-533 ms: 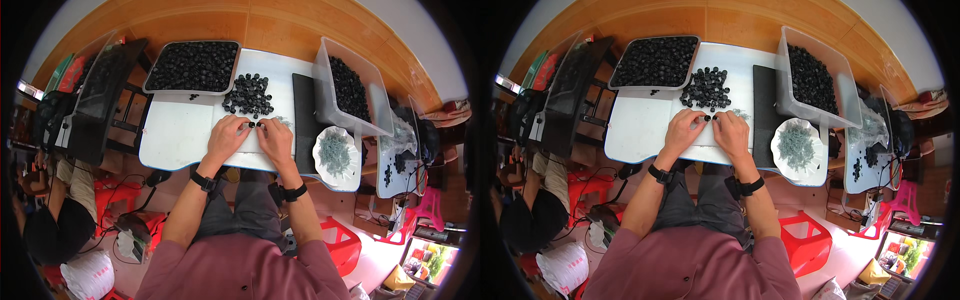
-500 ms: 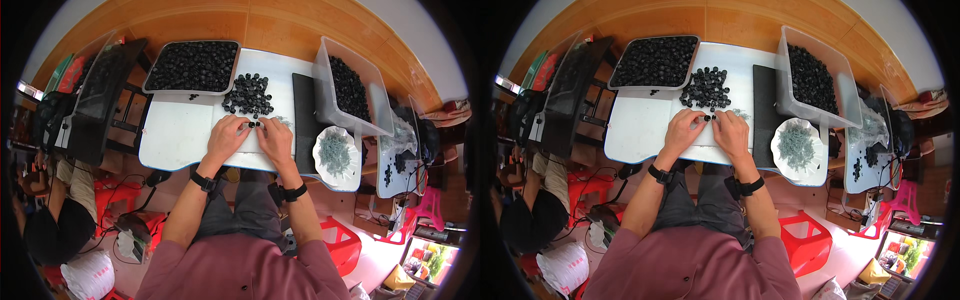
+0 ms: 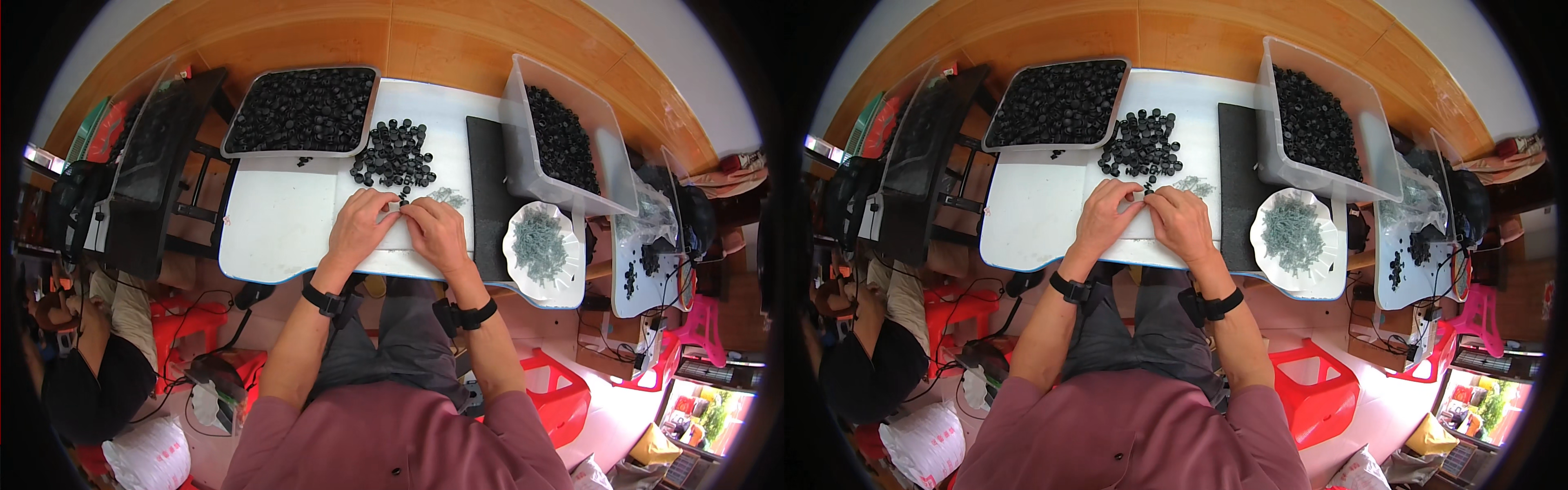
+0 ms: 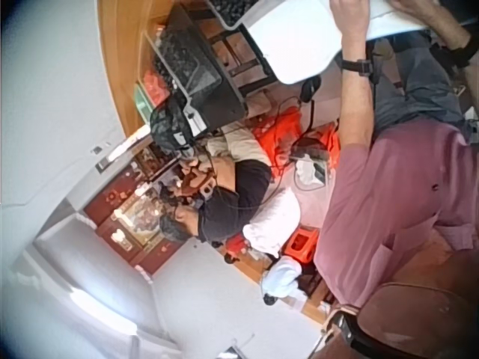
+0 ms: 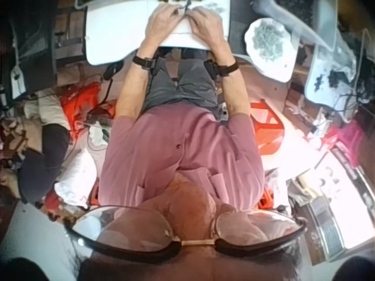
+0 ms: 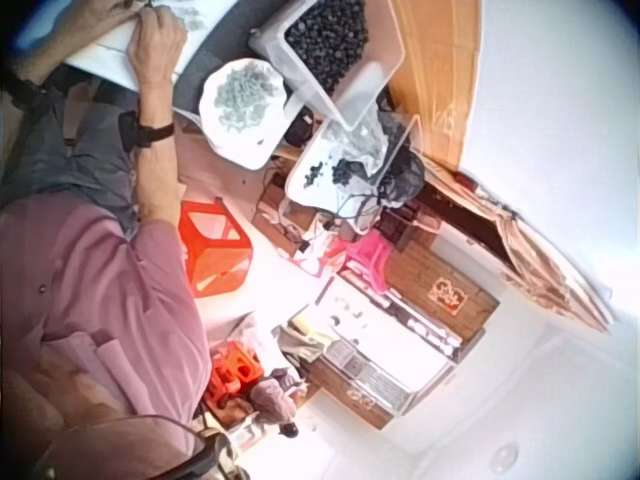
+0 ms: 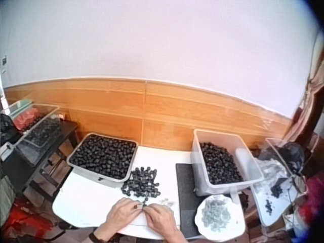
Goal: The person picks up a black plastic component and a small metal pin, inserts the pin into the component, and places the assembled unit on the table, repeating the process several times.
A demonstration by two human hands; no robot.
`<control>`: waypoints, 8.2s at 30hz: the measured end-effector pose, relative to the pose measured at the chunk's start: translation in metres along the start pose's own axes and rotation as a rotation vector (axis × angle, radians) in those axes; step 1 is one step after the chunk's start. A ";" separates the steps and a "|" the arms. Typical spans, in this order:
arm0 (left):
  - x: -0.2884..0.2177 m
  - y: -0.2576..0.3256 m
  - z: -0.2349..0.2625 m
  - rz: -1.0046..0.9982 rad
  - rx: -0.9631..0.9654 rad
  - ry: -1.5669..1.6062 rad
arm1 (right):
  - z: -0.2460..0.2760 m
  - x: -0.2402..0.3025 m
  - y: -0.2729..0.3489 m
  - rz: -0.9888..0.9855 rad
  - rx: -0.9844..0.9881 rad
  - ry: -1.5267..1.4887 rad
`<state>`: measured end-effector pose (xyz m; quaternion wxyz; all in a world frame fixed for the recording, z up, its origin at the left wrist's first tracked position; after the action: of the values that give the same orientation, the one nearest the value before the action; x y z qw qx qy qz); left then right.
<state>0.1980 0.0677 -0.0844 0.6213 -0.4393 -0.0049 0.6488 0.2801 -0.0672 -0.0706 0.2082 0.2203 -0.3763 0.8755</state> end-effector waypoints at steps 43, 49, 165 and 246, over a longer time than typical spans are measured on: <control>0.000 -0.007 -0.010 0.087 0.035 -0.118 | 0.014 -0.022 0.011 -0.132 -0.079 0.155; -0.005 -0.006 0.002 -0.008 -0.158 0.046 | -0.003 -0.025 0.009 -0.399 -0.033 -0.251; 0.004 0.006 -0.007 0.159 -0.110 0.400 | -0.005 -0.023 0.014 -0.423 0.057 -0.464; 0.006 0.002 -0.014 0.188 0.019 0.316 | -0.001 -0.023 0.007 -0.350 -0.031 -0.399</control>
<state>0.2052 0.0646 -0.0982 0.5551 -0.5284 0.1399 0.6270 0.2947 -0.0755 -0.0874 0.2814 0.4469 -0.3796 0.7596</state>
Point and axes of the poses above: each hand's wrist, its own y-axis away from the middle knuckle, its own z-axis out of the back of the hand, x = y × z, the point moved 6 cm from there along -y, towards the middle knuckle, and after that the axes turned 8 degrees about -z, right-handed, at the moved point
